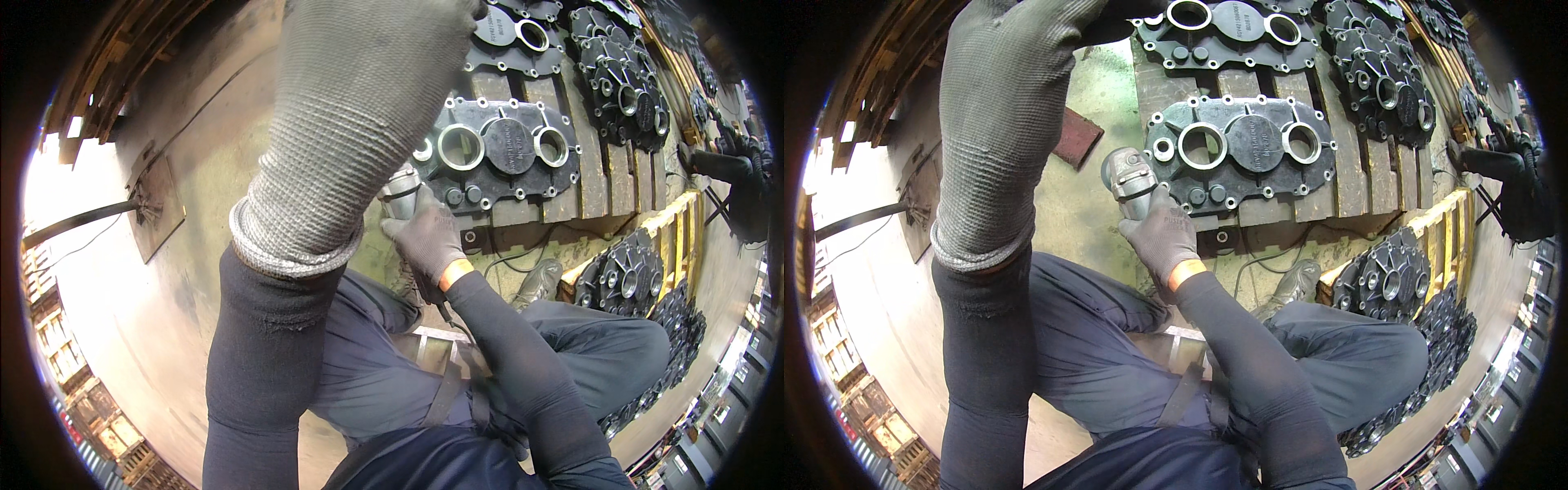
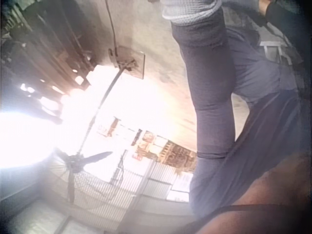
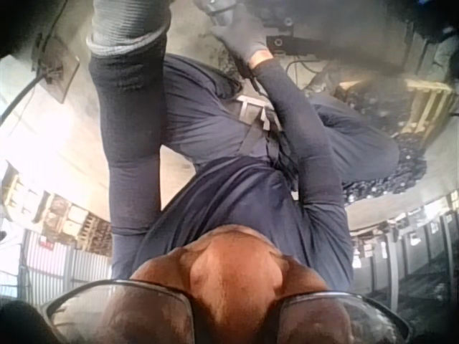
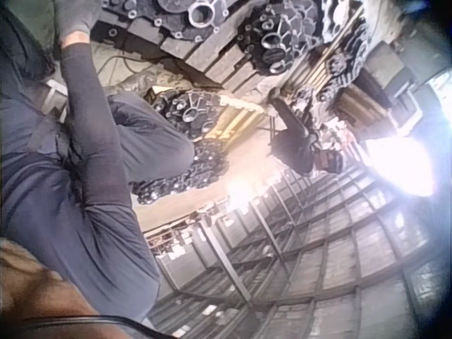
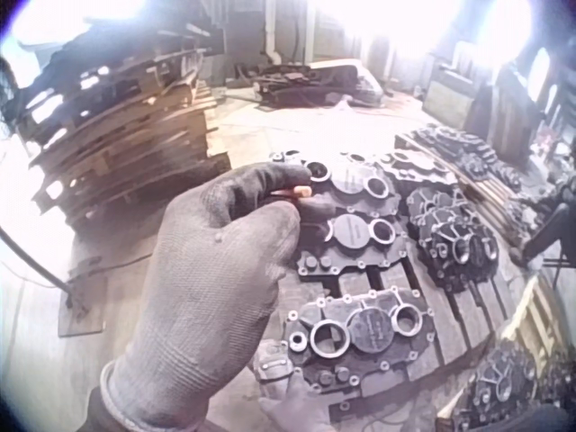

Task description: The person sits on the floor and uses an angle grinder to smooth the edges and surfaces of metal engine parts. They handle each part one at a time, repositioning them as needed, and place finished pieces onto a nearby stack.

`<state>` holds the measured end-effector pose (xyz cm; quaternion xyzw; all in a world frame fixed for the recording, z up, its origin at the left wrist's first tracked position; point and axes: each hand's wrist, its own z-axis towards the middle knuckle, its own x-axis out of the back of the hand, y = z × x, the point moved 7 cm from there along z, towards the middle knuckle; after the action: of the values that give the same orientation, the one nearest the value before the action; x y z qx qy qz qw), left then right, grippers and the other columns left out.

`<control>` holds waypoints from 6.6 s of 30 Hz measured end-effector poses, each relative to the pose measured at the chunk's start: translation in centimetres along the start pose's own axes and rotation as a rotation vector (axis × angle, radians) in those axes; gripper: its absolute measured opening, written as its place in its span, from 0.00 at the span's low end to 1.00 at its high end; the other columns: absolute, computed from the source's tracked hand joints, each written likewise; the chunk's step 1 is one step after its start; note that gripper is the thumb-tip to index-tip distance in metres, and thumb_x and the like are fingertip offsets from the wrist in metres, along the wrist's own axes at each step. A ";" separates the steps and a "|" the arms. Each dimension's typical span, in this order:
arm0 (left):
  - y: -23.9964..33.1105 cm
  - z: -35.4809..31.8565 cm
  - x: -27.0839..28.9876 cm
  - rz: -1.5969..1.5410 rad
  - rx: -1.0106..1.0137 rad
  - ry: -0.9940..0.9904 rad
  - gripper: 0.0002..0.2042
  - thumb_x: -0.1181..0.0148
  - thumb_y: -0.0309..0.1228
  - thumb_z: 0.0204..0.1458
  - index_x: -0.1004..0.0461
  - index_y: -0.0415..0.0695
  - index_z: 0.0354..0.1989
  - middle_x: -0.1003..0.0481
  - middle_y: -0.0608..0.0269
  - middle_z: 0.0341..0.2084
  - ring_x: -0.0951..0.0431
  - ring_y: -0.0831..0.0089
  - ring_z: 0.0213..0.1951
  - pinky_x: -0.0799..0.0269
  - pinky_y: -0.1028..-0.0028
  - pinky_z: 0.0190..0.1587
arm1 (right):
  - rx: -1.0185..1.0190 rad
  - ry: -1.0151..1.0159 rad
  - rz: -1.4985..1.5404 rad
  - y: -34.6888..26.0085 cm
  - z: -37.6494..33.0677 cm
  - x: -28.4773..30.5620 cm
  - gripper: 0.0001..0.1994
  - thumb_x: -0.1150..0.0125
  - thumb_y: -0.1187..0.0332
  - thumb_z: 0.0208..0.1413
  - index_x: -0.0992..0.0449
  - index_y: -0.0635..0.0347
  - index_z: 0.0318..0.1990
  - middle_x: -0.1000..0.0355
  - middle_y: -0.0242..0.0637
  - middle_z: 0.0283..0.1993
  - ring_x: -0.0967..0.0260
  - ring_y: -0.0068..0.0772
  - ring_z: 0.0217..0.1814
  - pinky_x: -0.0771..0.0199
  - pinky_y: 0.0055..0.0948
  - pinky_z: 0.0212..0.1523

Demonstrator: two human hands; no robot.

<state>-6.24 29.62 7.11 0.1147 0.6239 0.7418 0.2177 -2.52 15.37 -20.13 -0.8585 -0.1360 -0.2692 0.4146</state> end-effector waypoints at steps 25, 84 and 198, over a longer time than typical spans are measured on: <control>-1.0 0.3 -1.3 0.024 0.000 -0.020 0.14 0.50 0.21 0.59 0.25 0.28 0.51 0.19 0.57 0.38 0.21 0.74 0.40 0.25 0.75 0.47 | 0.012 -0.071 -0.017 0.0 -1.0 0.7 0.31 0.29 0.56 0.47 0.27 0.68 0.55 0.22 0.61 0.50 0.23 0.59 0.56 0.25 0.47 0.59; 17.7 -30.1 -20.5 0.037 -0.347 -0.839 0.19 0.46 0.22 0.58 0.24 0.33 0.59 0.18 0.43 0.49 0.15 0.53 0.47 0.19 0.60 0.48 | 0.375 0.649 1.202 15.1 -23.5 37.9 0.24 0.33 0.53 0.61 0.24 0.68 0.49 0.20 0.45 0.38 0.20 0.31 0.31 0.15 0.29 0.31; -33.0 -13.6 -23.8 1.150 -0.344 -0.891 0.18 0.38 0.30 0.50 0.23 0.55 0.52 0.19 0.65 0.40 0.20 0.61 0.49 0.33 0.55 0.58 | -0.105 0.532 1.239 14.2 -18.9 33.9 0.24 0.38 0.55 0.64 0.26 0.71 0.54 0.20 0.46 0.41 0.21 0.26 0.33 0.17 0.23 0.31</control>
<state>14.63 10.75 -25.37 0.6767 0.1933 0.7091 0.0422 25.06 -7.90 -0.07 -0.7015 0.5011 -0.1902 0.4697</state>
